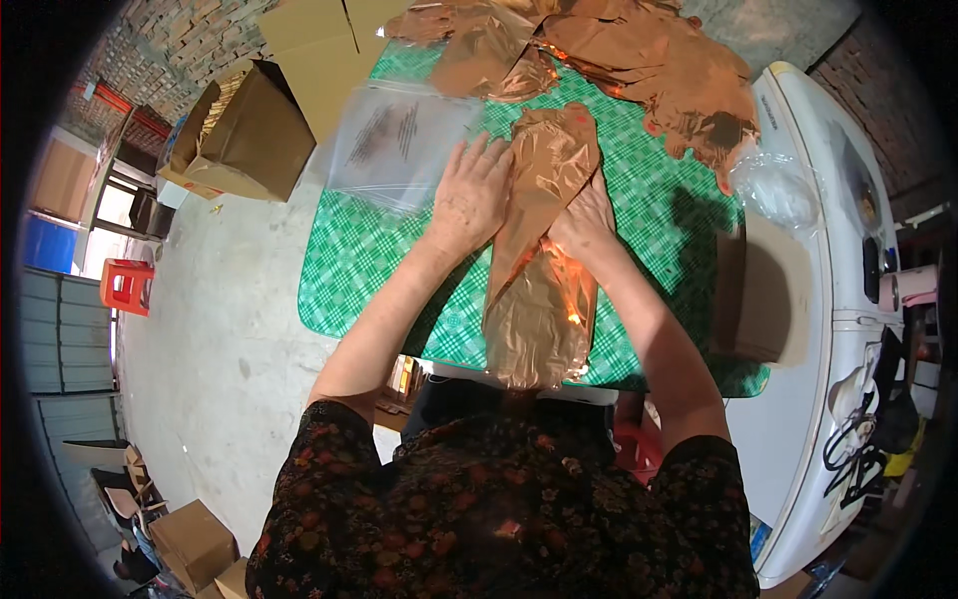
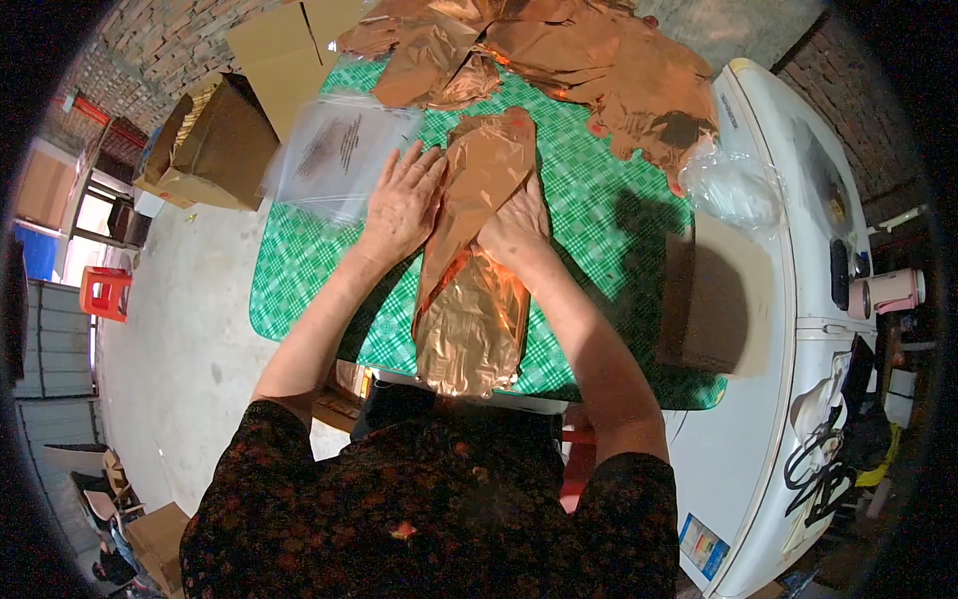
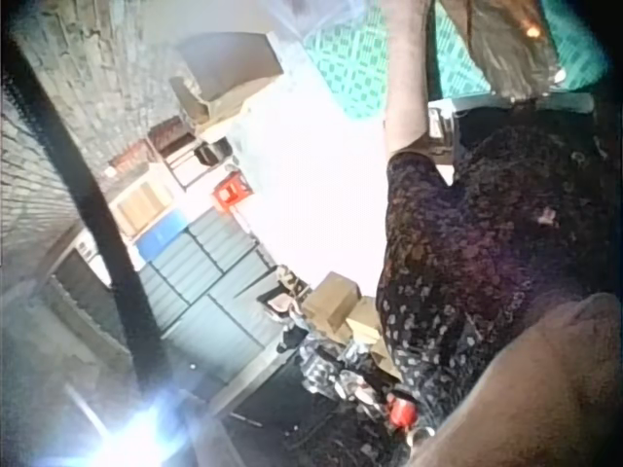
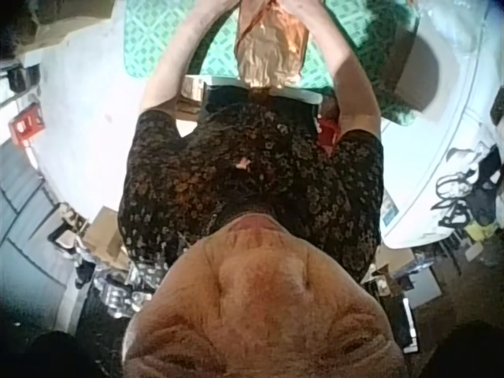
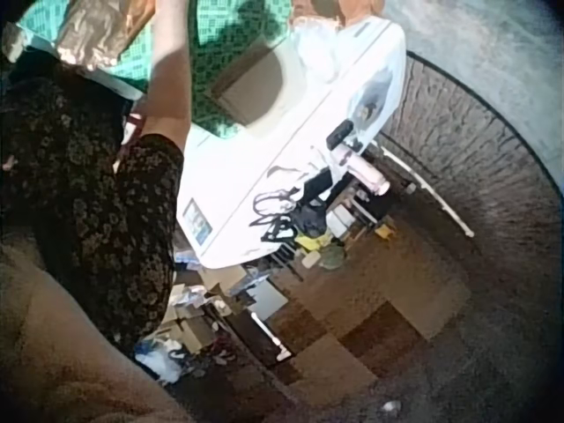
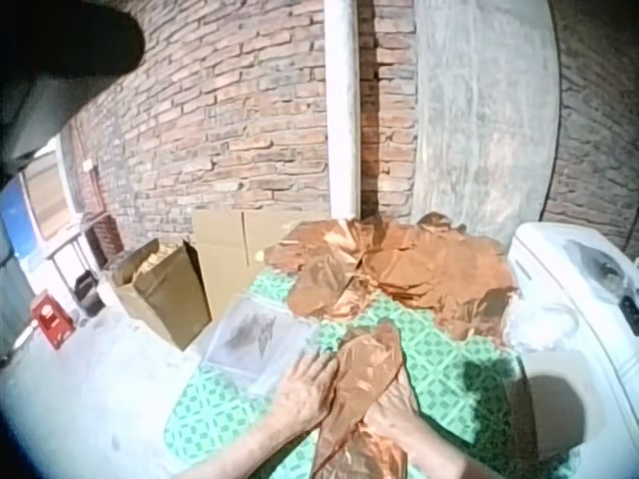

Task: The person wraps products by hand using packaging paper and plastic film, securing them with cardboard backing.

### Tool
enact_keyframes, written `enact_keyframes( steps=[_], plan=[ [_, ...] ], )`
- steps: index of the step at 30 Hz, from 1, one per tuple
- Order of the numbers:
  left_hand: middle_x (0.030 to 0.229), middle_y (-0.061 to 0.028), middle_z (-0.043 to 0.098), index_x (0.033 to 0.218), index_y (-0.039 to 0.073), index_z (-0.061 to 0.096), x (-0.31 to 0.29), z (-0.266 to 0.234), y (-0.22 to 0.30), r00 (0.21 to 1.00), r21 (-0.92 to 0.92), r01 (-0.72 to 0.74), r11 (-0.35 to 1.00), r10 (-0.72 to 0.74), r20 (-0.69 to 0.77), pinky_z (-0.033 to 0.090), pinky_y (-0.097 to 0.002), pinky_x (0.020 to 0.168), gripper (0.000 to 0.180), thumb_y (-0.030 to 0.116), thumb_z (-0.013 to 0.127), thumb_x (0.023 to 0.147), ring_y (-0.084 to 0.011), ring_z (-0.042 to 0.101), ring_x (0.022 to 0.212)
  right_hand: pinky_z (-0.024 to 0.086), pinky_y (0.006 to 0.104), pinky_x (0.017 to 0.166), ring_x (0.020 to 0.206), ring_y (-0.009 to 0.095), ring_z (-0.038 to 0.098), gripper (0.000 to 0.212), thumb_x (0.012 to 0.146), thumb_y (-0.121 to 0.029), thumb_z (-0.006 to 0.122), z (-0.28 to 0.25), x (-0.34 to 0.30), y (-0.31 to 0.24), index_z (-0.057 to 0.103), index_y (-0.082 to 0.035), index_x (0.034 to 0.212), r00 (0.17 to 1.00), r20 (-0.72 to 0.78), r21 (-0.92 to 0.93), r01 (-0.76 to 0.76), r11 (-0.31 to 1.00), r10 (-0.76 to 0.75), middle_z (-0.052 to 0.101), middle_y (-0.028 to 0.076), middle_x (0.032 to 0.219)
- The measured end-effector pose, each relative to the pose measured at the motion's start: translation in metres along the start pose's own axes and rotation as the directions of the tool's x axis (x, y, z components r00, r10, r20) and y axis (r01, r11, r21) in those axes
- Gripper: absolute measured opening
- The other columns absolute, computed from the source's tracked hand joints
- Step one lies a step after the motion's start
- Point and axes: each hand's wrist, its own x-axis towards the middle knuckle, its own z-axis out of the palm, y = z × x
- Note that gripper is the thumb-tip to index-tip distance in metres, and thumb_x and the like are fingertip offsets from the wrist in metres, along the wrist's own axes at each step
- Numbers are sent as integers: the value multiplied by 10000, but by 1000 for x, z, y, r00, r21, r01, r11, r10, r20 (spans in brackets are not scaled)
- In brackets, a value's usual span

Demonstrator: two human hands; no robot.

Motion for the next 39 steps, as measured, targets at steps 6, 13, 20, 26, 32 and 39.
enact_keyframes(
  steps=[6,13,20,26,32,39],
  plan=[
    [1515,-160,572,1466,-2,562,-4,4,5,1000,22,23,999,-23,12,255,-551,1277,517,265,584,1024,-355,437,1492,161,510,1298,1571,300,316,603,1046,-400,487,-3,0,-5,472,-114,1577,992,127,54,-35,998,28,452,123,1652],
    [1540,-163,553,1475,-10,553,-4,7,10,999,22,36,999,-37,23,232,-561,1282,542,333,522,1057,-347,418,1507,188,514,1289,1562,295,333,624,993,-402,584,-1,-1,0,496,-164,1563,997,74,63,-16,998,11,485,121,1625],
    [1597,-129,515,1514,18,535,-7,8,11,1000,54,15,998,-16,22,219,-559,1286,594,403,516,1062,-308,402,1528,202,518,1290,1558,310,340,691,934,-369,670,-11,-5,-5,489,-180,1573,991,129,84,-40,996,29,484,125,1621],
    [1596,-111,523,1531,60,535,-7,10,11,1000,48,-2,999,2,10,222,-560,1285,593,424,518,1064,-298,401,1530,156,524,1312,1563,324,313,639,1001,-362,571,-4,-6,1,457,-145,1592,999,32,90,5,996,-8,419,133,1658],
    [1636,-74,487,1566,124,516,-9,10,9,998,52,-13,999,10,59,189,-557,1300,594,458,486,1076,-285,357,1562,119,511,1330,1588,330,268,669,1020,-342,531,10,-7,5,381,-105,1627,998,-49,87,43,995,-39,375,165,1676],
    [1691,-66,410,1601,141,471,-8,10,8,986,35,18,999,-24,162,139,-565,1315,675,571,412,1084,-278,289,1595,190,504,1308,1560,392,307,578,1024,-285,555,16,-4,17,477,-41,1542,990,-141,322,35,946,12,410,208,1644]
  ],
)
